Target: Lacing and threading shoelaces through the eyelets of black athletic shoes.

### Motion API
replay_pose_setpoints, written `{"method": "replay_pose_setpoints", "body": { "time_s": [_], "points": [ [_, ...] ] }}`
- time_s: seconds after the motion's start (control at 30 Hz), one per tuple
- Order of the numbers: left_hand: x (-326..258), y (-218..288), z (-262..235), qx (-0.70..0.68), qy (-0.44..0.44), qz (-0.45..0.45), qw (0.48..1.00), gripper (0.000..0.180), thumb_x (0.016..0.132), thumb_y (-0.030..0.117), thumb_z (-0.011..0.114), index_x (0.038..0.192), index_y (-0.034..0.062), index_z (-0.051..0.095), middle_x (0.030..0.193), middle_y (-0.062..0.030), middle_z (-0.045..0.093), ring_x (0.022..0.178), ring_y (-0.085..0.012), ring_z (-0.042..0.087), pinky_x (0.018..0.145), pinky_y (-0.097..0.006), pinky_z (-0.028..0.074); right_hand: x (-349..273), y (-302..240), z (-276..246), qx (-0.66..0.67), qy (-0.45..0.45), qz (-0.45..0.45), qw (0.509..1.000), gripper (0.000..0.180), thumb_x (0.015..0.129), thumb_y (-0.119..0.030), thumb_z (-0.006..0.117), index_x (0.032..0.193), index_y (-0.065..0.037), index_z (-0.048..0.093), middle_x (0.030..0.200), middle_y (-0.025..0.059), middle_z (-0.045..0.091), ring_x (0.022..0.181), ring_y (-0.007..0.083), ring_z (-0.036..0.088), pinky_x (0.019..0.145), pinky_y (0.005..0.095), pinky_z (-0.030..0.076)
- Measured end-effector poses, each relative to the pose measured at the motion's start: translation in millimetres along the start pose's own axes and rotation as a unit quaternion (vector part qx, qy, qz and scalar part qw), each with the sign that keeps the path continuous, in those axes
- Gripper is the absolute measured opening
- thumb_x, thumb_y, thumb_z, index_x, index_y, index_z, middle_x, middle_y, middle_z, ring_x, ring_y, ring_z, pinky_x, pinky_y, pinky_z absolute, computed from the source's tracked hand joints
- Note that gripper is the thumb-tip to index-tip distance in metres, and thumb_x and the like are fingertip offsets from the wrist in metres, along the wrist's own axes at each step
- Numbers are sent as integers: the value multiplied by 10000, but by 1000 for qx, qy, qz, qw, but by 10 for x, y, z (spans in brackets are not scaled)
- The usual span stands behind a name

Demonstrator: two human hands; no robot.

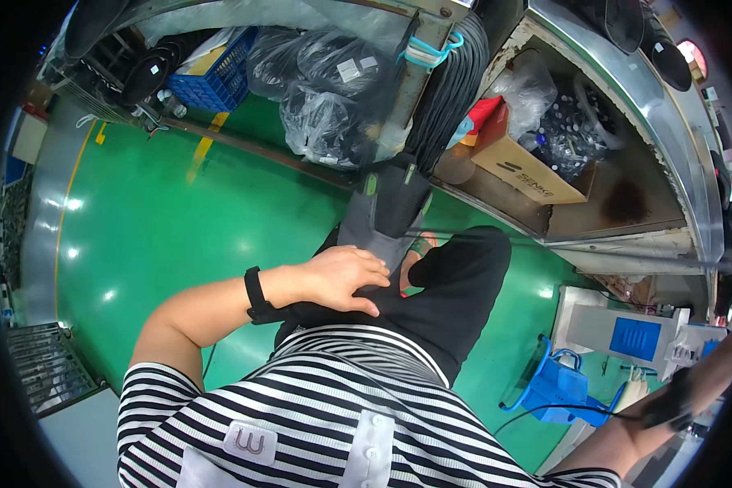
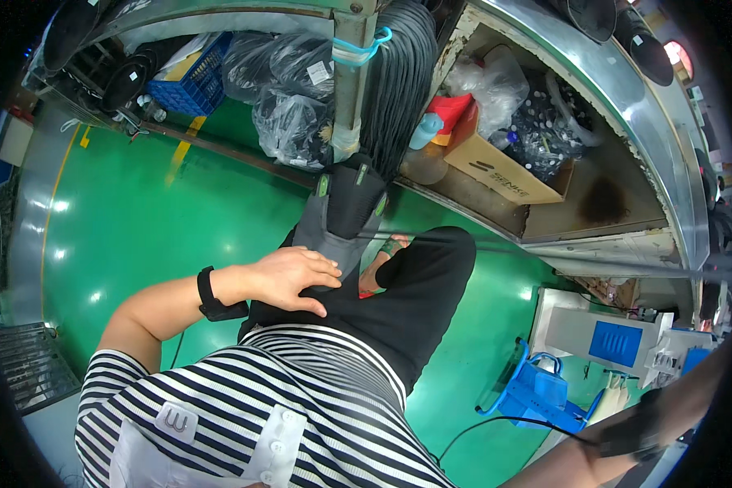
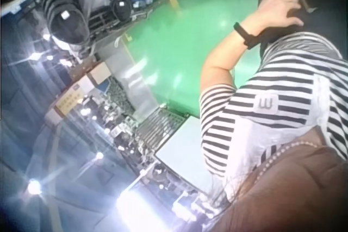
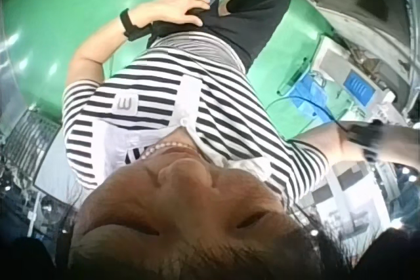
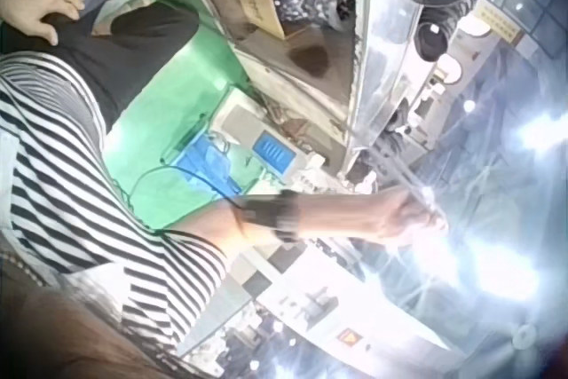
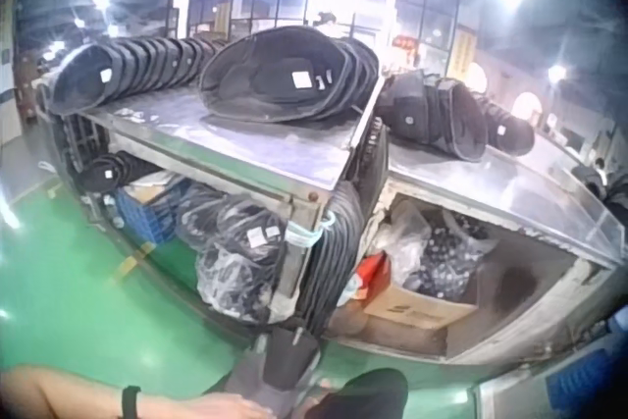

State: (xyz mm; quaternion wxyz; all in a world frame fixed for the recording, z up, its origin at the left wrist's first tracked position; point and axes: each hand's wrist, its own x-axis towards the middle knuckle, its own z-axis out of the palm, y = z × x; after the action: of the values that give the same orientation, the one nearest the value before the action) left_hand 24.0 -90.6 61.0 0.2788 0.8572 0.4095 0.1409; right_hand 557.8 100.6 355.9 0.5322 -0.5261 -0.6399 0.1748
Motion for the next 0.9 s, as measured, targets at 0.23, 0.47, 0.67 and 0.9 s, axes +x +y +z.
{"method": "replay_pose_setpoints", "body": {
  "time_s": [0.23, 0.47, 0.67, 0.9],
  "points": [
    [731, 426, -398, -193, 133, -45, 971, 325, 852, 242, 668, 1127, 80, 606, 1024, -95, 663, 885, -288, 653, 753, -390, 512, 45, 561, -1183, 9, 122, 89, 989, 259, 976, -212, 511, 1153, -34, 573, 1059, 19, 587, 704, 25, 497, 629, 172, 423],
    [-440, -760, -1263, -552, 389, -229, 701, 231, 885, 112, 618, 1097, 24, 592, 832, 23, 620, 585, -19, 507, 518, -161, 404, -273, 822, 703, 224, -51, 117, 966, 287, 981, -168, 497, 1218, -17, 554, 1197, 33, 602, 717, 5, 481, 648, 154, 432],
    [-2992, -1493, -1492, -539, 689, -324, 360, 294, 947, 9, 512, 1240, 2, 485, 724, 30, 412, 558, -78, 325, 521, -225, 283, -2423, 819, 3314, 171, -410, 411, 796, 253, 945, -257, 591, 1031, -23, 633, 829, 62, 657, 640, 102, 592, 576, 225, 481],
    [-3001, -1459, -1212, -546, 641, -295, 450, 237, 956, 73, 547, 1164, -40, 537, 904, -59, 595, 765, -121, 551, 698, -231, 456, -2999, 770, 4071, 206, -391, 502, 743, 310, 887, -260, 699, 727, -5, 629, 573, 17, 565, 437, 50, 451, 406, 194, 313]
  ]
}}
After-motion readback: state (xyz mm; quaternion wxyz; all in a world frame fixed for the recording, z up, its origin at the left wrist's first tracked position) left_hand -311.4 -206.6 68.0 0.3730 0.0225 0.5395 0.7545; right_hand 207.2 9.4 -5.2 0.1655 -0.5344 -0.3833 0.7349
